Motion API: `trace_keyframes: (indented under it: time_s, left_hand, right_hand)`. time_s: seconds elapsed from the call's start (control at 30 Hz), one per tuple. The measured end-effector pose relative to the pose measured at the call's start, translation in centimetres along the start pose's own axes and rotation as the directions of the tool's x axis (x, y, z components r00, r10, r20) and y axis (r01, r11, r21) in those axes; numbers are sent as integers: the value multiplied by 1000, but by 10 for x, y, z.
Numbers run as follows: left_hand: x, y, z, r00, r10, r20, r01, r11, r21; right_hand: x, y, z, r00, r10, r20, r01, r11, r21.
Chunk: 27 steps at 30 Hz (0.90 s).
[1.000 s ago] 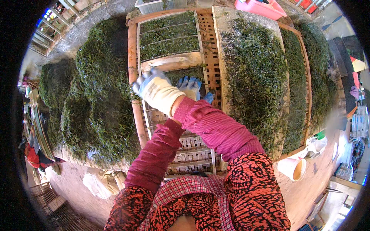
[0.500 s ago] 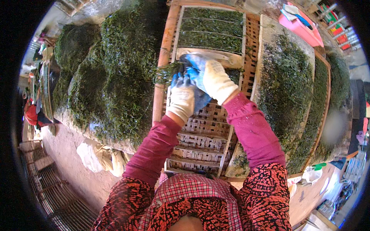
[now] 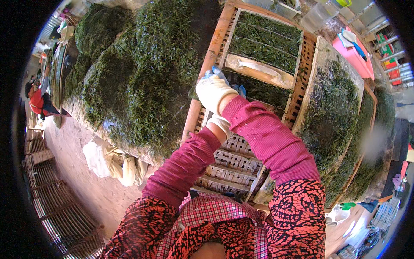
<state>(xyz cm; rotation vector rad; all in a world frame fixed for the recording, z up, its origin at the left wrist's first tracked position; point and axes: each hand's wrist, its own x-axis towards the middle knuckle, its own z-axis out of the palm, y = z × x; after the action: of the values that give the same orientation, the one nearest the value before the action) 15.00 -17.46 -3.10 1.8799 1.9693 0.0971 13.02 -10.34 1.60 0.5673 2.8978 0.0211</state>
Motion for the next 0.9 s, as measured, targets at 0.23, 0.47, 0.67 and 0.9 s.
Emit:
trace_keyframes:
  time_s: [0.23,0.47,0.67,0.9]
  left_hand:
    - [-3,-2,-17,983,108,-149,-104,994,28]
    - [-2,-3,-22,906,91,-414,-57,994,95]
    - [-8,-4,-38,936,60,-346,-87,994,-63]
    - [-7,-15,-44,847,104,-521,-229,956,-182]
  right_hand:
    - [-48,52,19,837,496,-230,-86,535,840]
    - [-126,78,17,881,157,-447,-115,986,120]
    - [-166,103,12,896,214,-388,-249,968,-41]
    - [-138,65,3,758,351,-549,-21,856,517]
